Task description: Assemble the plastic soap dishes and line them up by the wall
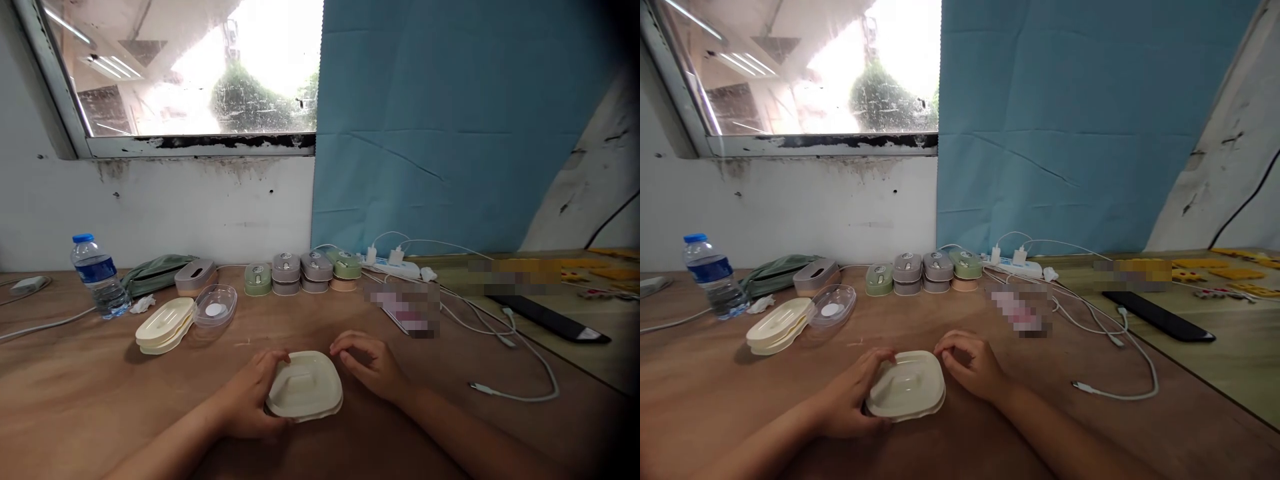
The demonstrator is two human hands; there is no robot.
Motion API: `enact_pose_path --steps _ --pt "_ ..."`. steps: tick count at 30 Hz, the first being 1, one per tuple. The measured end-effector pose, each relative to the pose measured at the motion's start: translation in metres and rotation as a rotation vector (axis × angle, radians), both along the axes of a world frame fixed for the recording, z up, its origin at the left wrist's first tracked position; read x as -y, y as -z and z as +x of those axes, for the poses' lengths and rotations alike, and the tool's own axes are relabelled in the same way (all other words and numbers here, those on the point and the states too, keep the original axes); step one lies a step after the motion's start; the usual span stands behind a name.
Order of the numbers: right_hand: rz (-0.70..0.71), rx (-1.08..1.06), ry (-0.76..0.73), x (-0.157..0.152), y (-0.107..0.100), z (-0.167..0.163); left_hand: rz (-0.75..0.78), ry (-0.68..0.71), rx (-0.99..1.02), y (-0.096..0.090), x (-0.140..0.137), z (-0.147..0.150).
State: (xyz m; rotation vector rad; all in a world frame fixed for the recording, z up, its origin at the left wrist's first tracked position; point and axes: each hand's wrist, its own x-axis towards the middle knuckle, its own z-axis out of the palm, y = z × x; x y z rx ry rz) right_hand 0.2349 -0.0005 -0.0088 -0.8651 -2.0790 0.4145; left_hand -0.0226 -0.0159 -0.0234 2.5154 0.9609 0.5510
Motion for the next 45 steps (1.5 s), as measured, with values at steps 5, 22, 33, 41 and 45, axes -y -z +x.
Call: enact_pose_path --steps 5,22,33,41,45 --pt "-0.125 0.273 -0.226 0.006 0.001 -0.006 0.156 0.02 -0.002 -0.01 -0.016 -0.015" --pt "-0.253 0.37 -0.232 0.007 0.002 -0.004 0.226 -1.03 -0.085 -0.046 -0.162 -0.151" --pt "-0.226 0.346 -0.219 0.005 0.002 -0.004 0.409 -1.041 0.11 -0.048 -0.15 -0.143" --pt "-0.036 0.273 -0.17 0.003 0.006 -0.003 0.483 -0.613 0.682 -0.071 -0.059 -0.062" --pt "0.225 0.104 -0.091 0.005 0.011 -0.001 0.431 -0.182 0.495 -0.051 -0.015 -0.027"
